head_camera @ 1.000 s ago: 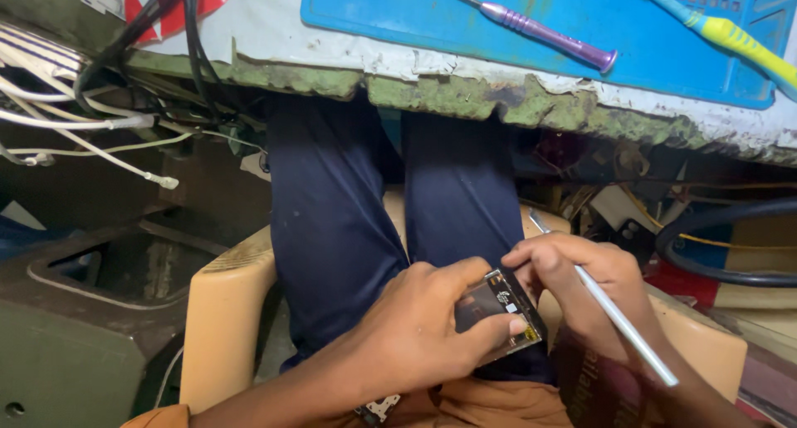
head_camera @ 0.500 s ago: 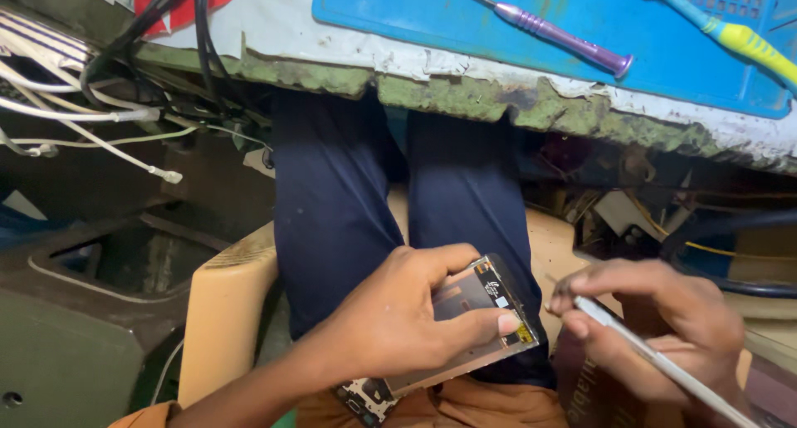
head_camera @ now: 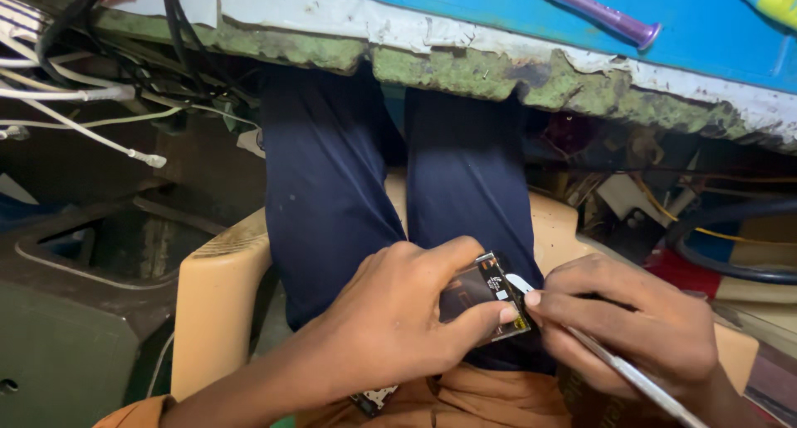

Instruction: The person sits in a chair with a disassembled smartphone on their lap and pries along the edge of the screen assembly using a metal pry tool, then works on the phone's mid-frame, pressing and fitting components by hand.

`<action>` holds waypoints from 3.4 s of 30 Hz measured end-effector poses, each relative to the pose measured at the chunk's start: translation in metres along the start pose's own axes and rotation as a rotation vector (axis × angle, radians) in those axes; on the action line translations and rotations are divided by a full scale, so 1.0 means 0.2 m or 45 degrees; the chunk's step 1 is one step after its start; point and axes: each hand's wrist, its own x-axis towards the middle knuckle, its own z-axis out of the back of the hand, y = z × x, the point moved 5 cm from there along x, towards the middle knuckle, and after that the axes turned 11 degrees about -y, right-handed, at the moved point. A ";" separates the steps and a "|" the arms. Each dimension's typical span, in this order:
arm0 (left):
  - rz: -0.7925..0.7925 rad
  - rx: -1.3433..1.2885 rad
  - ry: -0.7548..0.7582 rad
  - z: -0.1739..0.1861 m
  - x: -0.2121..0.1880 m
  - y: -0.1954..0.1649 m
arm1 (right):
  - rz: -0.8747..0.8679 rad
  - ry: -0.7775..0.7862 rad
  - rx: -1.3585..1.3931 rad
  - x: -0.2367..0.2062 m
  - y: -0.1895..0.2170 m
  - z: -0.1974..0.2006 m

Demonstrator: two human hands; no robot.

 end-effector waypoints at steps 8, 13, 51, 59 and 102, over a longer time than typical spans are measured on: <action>-0.027 0.121 -0.042 -0.02 0.00 0.01 | 0.086 0.015 -0.078 0.03 0.05 -0.01; -0.035 0.071 -0.038 -0.01 0.00 0.00 | 0.114 -0.010 -0.037 0.05 0.06 -0.01; -0.008 -0.025 0.003 -0.02 -0.01 0.00 | 0.207 -0.326 -0.046 0.00 0.03 -0.02; -0.073 0.037 -0.036 -0.03 -0.01 0.00 | 0.221 -0.189 0.015 -0.01 -0.01 -0.04; -0.124 0.058 -0.052 -0.09 -0.03 0.01 | -0.896 -0.269 0.517 -0.19 -0.22 -0.14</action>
